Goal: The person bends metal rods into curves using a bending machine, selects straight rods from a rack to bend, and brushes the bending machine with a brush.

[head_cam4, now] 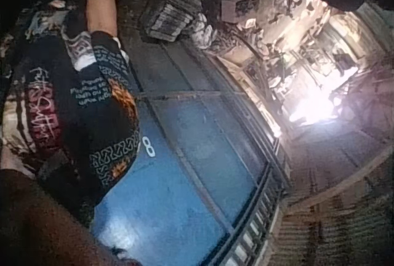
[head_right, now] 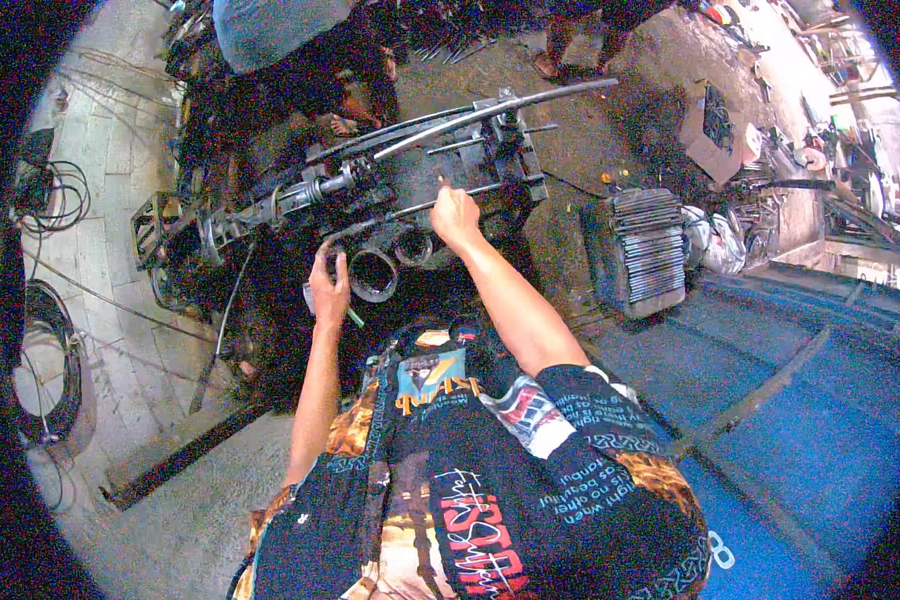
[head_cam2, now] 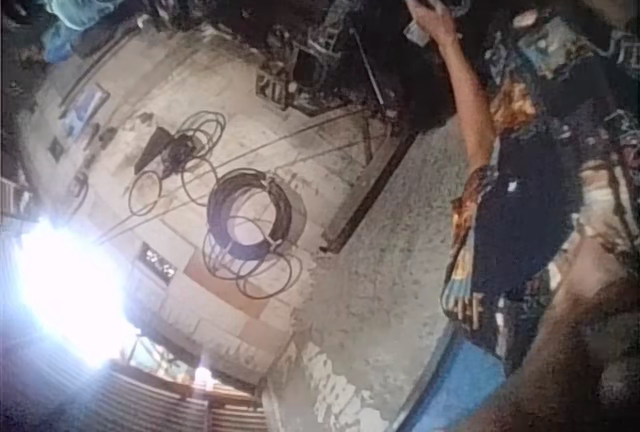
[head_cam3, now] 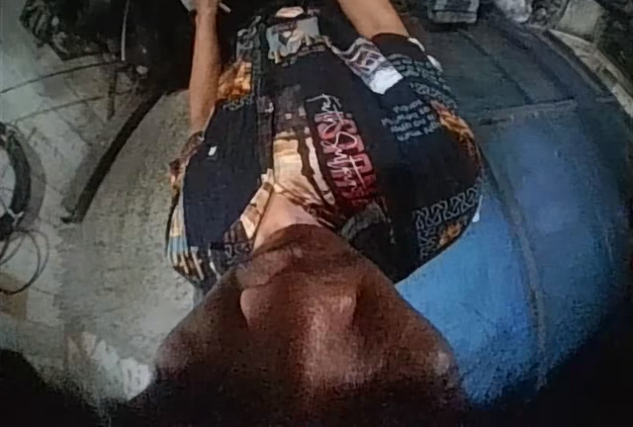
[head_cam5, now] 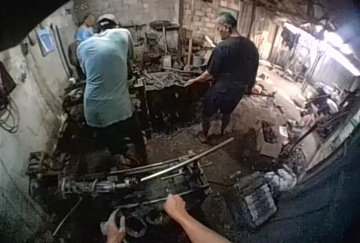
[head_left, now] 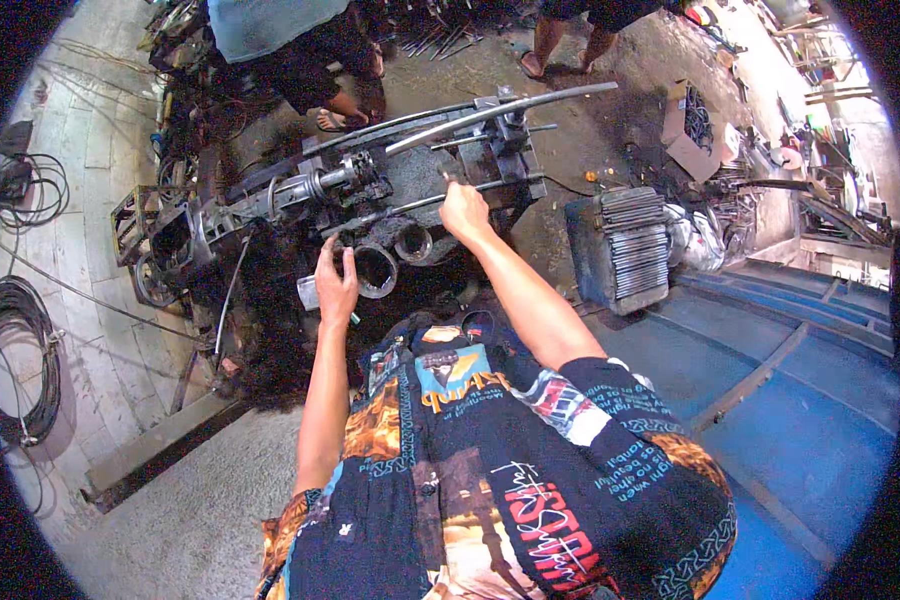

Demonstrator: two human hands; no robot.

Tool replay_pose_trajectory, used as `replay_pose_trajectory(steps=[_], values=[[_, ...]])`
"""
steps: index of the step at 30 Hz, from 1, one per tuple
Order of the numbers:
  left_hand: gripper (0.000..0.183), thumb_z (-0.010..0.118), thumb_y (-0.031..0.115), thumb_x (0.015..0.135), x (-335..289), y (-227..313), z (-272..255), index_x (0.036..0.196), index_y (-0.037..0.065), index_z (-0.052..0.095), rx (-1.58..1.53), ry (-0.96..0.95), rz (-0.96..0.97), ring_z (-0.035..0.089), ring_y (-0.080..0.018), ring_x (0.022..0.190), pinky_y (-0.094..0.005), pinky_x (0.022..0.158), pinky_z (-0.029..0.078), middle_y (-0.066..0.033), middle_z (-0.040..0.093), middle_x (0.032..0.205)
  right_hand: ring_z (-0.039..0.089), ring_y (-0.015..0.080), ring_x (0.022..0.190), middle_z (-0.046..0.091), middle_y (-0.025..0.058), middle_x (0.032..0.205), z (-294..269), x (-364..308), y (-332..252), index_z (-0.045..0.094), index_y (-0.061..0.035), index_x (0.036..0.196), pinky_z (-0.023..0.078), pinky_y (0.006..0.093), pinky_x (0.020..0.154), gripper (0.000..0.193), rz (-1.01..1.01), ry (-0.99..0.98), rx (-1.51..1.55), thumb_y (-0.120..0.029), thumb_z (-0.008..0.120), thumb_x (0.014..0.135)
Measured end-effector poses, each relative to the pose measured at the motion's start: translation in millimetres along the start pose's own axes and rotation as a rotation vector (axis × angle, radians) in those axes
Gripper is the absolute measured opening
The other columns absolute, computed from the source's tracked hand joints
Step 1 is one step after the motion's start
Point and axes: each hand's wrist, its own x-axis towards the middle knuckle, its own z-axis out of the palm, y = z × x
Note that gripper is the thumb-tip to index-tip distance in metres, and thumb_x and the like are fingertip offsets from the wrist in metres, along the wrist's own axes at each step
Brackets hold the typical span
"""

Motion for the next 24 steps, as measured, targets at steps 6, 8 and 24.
replay_pose_trajectory(steps=[6, 8, 24], values=[[0.037, 0.057, 0.019, 0.092, -1.2, 4.9, 2.1, 0.123, -0.001, 0.054, 0.086, -0.024, 0.015, 0.061, -0.0311, 0.096, -0.0362, 0.087, 0.046, -0.0198, 0.063, 0.107, 0.062, 0.0435, 0.092, 0.062, 0.0274, 0.095, 7.1, 12.1, -1.8, 0.058, 0.0005, 0.113, 0.049, 0.0517, 0.081, 0.034, 0.002, 0.150, 0.039, -0.010, 0.049, 0.082], [0.037, 0.057, 0.019, 0.092, -0.2, 3.8, 4.6, 0.123, -0.001, 0.054, 0.071, -0.012, 0.034, 0.062, -0.0312, 0.096, -0.0364, 0.087, 0.046, -0.0198, 0.063, 0.107, 0.062, 0.0436, 0.092, 0.062, 0.0277, 0.096, 3.2, 21.3, -4.6, 0.057, 0.0002, 0.115, 0.049, 0.0515, 0.081, 0.035, 0.037, 0.055, 0.028, -0.010, 0.049, 0.083], [0.039, 0.057, 0.022, 0.092, -3.0, 1.2, 6.7, 0.123, -0.001, 0.054, 0.049, -0.050, -0.028, 0.062, -0.0313, 0.095, -0.0370, 0.085, 0.047, -0.0197, 0.063, 0.107, 0.064, 0.0419, 0.087, 0.065, 0.0271, 0.091, 10.2, 14.0, 13.9, 0.055, -0.0026, 0.121, 0.051, 0.0507, 0.079, 0.039, 0.065, -0.046, 0.029, -0.013, 0.047, 0.084]])
